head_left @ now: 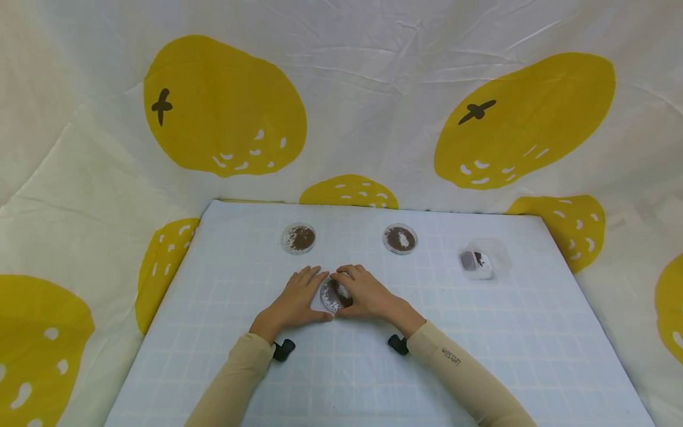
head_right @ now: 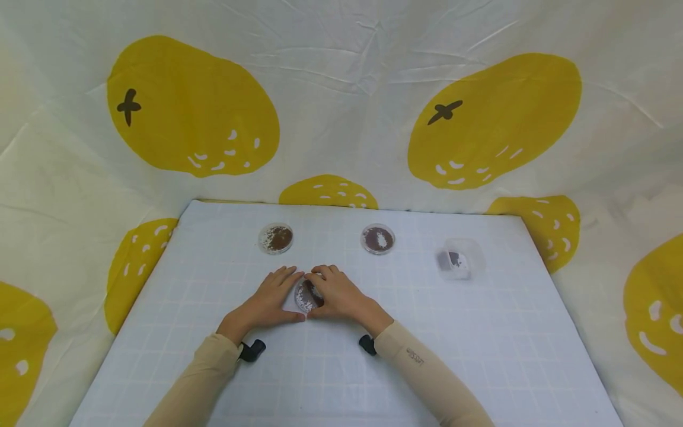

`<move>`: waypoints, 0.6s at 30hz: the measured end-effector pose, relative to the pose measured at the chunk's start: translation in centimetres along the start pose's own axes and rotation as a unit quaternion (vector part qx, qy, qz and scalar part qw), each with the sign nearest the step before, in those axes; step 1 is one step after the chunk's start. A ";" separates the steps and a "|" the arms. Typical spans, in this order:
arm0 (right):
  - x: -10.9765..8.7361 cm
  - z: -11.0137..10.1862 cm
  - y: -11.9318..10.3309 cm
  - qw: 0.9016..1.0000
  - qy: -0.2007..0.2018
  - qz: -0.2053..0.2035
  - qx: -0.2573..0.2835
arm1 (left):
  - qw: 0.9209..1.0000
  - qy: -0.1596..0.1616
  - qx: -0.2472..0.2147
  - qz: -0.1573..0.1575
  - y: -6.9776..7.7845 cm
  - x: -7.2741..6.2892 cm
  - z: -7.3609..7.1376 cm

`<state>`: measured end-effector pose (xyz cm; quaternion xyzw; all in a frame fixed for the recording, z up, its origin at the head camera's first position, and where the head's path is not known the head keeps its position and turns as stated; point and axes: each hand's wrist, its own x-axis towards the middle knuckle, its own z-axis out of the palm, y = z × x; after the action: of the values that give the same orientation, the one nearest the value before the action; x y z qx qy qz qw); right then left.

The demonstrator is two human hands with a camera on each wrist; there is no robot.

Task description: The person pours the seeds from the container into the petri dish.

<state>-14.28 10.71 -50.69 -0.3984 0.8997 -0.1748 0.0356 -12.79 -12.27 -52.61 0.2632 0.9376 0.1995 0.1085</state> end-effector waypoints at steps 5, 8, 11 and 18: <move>-0.1 -0.1 0.0 1.000 -0.008 0.008 0.006 | 1.000 -0.003 0.002 -0.001 0.2 0.0 -0.2; -0.1 -0.1 0.1 1.000 -0.009 0.009 0.008 | 1.000 -0.004 0.004 0.000 0.2 0.0 -0.3; -0.2 -0.1 0.2 1.000 -0.005 0.011 0.019 | 1.000 -0.006 -0.001 0.001 0.2 0.0 -0.4; -1.2 -0.5 0.6 0.997 0.016 0.060 0.049 | 0.999 -0.006 -0.040 -0.016 0.4 -0.6 -0.9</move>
<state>-14.04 12.11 -50.51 -0.3385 0.9129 -0.2225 0.0512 -12.38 -12.59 -51.62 0.2444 0.9325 0.2335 0.1274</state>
